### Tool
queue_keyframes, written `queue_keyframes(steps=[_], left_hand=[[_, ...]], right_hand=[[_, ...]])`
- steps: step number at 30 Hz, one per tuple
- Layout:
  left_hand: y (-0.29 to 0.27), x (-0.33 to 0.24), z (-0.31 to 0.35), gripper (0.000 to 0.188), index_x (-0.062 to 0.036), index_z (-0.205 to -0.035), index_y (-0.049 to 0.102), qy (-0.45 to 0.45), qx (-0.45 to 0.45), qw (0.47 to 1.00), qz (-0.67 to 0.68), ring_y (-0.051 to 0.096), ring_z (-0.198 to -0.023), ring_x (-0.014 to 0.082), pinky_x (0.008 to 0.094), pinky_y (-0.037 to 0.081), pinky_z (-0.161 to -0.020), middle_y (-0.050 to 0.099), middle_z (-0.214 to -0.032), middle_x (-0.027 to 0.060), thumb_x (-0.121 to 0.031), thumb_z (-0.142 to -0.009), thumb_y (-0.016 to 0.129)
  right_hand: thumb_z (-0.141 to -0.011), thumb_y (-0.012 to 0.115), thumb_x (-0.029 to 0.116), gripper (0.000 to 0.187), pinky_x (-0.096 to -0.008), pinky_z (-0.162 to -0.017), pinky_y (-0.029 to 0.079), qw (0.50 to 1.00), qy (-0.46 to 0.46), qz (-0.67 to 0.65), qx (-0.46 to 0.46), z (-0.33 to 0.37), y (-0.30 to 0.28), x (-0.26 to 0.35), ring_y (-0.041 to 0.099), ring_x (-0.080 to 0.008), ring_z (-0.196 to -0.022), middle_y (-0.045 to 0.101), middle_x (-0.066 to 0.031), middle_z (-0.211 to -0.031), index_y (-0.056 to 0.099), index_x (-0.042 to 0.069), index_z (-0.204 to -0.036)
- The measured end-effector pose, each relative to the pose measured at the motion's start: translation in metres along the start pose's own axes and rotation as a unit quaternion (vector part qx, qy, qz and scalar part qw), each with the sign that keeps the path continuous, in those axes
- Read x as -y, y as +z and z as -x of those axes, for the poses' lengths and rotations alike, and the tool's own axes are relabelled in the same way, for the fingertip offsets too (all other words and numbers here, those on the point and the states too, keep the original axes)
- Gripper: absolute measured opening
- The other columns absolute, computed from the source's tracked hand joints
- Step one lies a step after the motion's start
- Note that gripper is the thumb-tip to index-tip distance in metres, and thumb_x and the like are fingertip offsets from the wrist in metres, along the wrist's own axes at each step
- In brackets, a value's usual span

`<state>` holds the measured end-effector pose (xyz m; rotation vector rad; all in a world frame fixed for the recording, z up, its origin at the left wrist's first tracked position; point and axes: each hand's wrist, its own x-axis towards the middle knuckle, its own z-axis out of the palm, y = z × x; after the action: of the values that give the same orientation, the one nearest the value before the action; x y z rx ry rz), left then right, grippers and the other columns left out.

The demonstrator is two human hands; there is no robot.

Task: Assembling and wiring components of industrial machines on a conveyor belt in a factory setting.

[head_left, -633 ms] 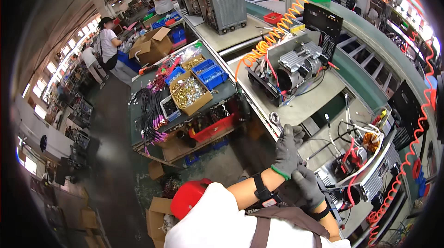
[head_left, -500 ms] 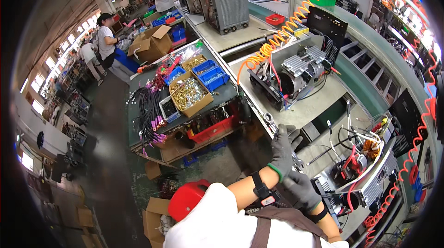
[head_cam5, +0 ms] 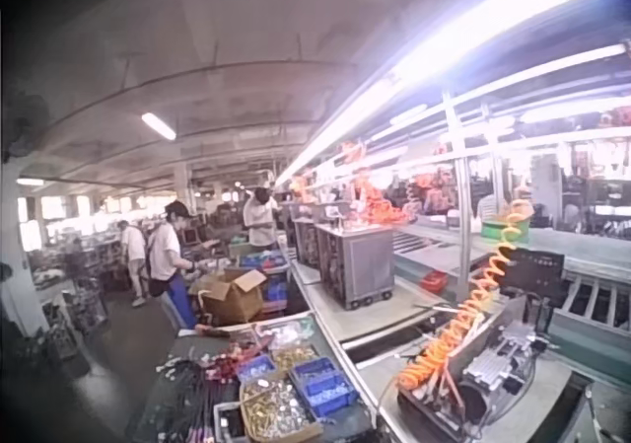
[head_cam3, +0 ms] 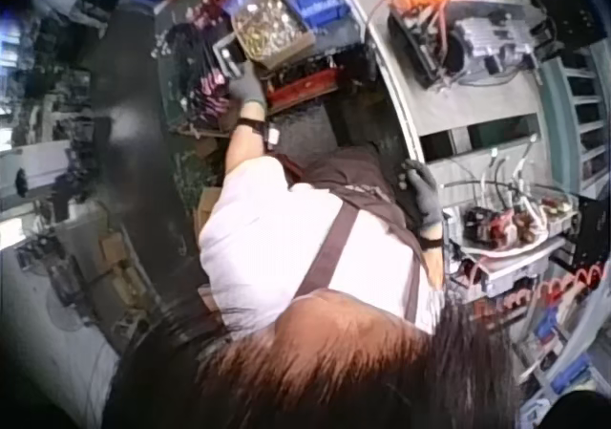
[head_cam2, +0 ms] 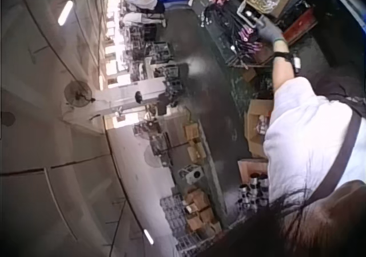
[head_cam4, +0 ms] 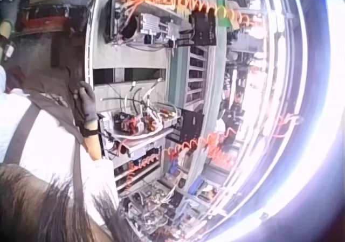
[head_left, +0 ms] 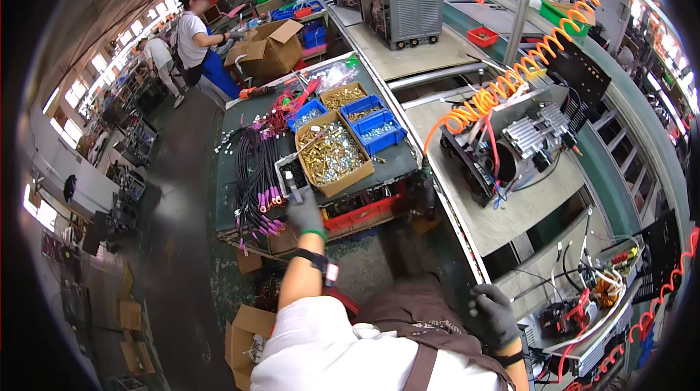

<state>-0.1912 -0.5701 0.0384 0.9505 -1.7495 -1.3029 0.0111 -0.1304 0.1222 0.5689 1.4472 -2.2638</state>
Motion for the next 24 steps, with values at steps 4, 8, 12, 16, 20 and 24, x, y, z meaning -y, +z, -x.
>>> queue_keyframes(steps=[4, 8, 12, 16, 20, 24], left_hand=[[-0.04, 0.006, -0.096, 0.032, -0.0055, -0.092, 0.067, -0.075, -0.031, 0.968, -0.236, 0.065, -0.07, 0.0309, 0.0401, 0.05, -0.066, 0.067, -0.075, 0.016, -0.035, -0.082, 0.063], [-0.04, -0.007, -0.123, 0.029, -0.0048, -0.088, 0.066, -0.143, 0.048, 0.947, -0.284, 0.066, -0.079, 0.0332, 0.0421, 0.049, -0.069, 0.068, -0.082, 0.015, -0.033, -0.079, 0.066], [-0.029, -0.011, -0.141, 0.029, -0.0051, -0.092, 0.067, -0.124, 0.077, 0.92, -0.365, 0.065, -0.085, 0.0342, 0.0416, 0.05, -0.075, 0.068, -0.089, 0.017, -0.028, -0.074, 0.068], [-0.031, 0.002, -0.17, 0.034, -0.0029, -0.094, 0.068, -0.151, 0.126, 0.913, -0.358, 0.065, -0.091, 0.0352, 0.0408, 0.05, -0.081, 0.067, -0.097, 0.02, -0.022, -0.066, 0.067], [-0.039, 0.007, -0.183, 0.03, 0.0036, -0.083, 0.066, -0.131, 0.101, 0.93, -0.327, 0.067, -0.075, 0.0308, 0.0378, 0.05, -0.071, 0.067, -0.081, 0.0203, -0.022, -0.067, 0.065], [-0.053, -0.02, -0.162, 0.021, 0.0015, -0.075, 0.063, -0.068, 0.151, 0.968, -0.186, 0.058, -0.054, 0.02, 0.0355, 0.047, -0.057, 0.064, -0.069, 0.0105, -0.019, -0.073, 0.061]], right_hand=[[-0.086, 0.06, 0.003, 0.022, -0.0209, -0.055, 0.046, 0.99, -0.036, -0.013, -0.133, -0.015, -0.009, -0.007, 0.058, -0.0112, -0.066, 0.062, -0.0072, -0.084, 0.057, -0.002, -0.106], [-0.085, 0.062, 0.006, 0.02, -0.0205, -0.054, 0.047, 0.977, -0.065, 0.05, -0.199, -0.039, 0.001, -0.002, 0.057, -0.01, -0.063, 0.062, -0.0051, -0.08, 0.059, -0.002, -0.103], [-0.086, 0.061, 0.007, 0.019, -0.0201, -0.055, 0.047, 0.975, -0.091, 0.073, -0.186, -0.061, 0.019, 0.01, 0.056, -0.0095, -0.062, 0.062, -0.005, -0.081, 0.06, -0.001, -0.103], [-0.087, 0.06, 0.009, 0.02, -0.0204, -0.056, 0.047, 0.974, -0.094, 0.113, -0.172, -0.077, 0.035, 0.017, 0.057, -0.0097, -0.065, 0.061, -0.0049, -0.083, 0.059, -0.001, -0.104], [-0.088, 0.058, 0.009, 0.023, -0.0221, -0.058, 0.048, 0.981, -0.072, 0.106, -0.144, -0.087, 0.045, 0.023, 0.058, -0.0109, -0.067, 0.062, -0.0065, -0.084, 0.057, -0.001, -0.108], [-0.089, 0.052, 0.004, 0.033, -0.0242, -0.068, 0.051, 0.99, -0.06, 0.052, -0.116, -0.091, 0.054, 0.029, 0.062, -0.0153, -0.078, 0.062, -0.0081, -0.088, 0.049, -0.004, -0.121]])
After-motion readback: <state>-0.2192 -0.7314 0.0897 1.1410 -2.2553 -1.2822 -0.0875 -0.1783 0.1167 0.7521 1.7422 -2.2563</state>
